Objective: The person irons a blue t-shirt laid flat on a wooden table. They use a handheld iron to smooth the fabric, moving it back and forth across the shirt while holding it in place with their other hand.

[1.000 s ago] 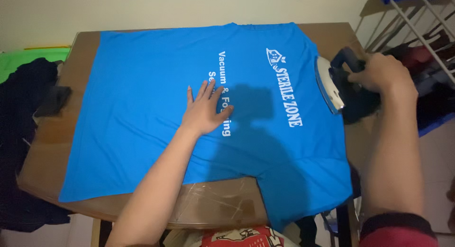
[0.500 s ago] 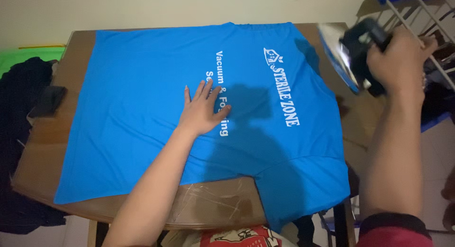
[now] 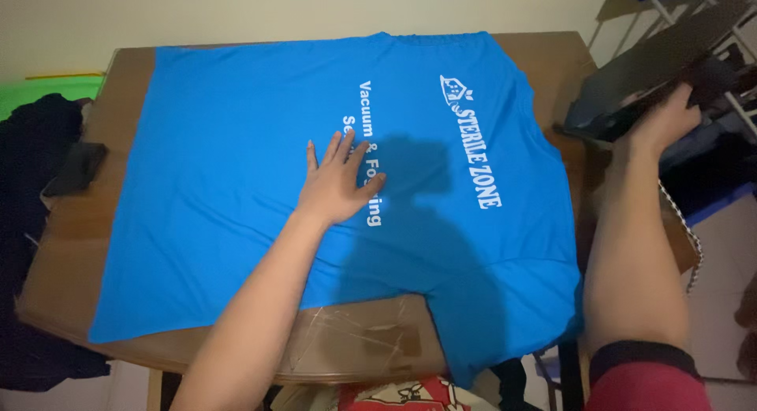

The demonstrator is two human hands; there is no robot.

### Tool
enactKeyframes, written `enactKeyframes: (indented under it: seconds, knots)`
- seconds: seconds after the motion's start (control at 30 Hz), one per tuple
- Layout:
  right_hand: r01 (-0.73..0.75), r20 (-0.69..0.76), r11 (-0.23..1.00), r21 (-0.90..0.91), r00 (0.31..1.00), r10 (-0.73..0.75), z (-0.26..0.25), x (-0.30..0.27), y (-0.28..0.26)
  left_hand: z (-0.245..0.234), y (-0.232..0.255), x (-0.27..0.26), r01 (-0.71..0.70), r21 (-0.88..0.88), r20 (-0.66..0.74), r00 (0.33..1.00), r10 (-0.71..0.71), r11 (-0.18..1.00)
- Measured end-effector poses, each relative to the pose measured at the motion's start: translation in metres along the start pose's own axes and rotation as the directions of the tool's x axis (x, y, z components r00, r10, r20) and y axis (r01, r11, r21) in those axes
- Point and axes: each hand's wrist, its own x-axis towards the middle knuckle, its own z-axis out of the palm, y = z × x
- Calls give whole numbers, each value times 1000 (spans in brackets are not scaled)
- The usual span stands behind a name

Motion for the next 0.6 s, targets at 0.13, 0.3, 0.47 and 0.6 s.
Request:
enactKeyframes:
  seconds: [0.13,0.3,0.47,0.6]
  knots:
    - [38,-62,999,38,997,-36,-21,8,15,1,0,1,-8,-4,-9,1000,8,1000]
    - [56,-59,998,-37,997,-58,-37,8,25,2,0,-1,-9,16,-16,1000,10,1000]
    - [115,-85,957,-267,986,-143,-19,-9,15,3,1,-1,5,15,9,1000,-5,1000]
    - [113,-7,950,-290,993,-120,-31,-7,22,-1,6,1,16,90,52,998,-21,996]
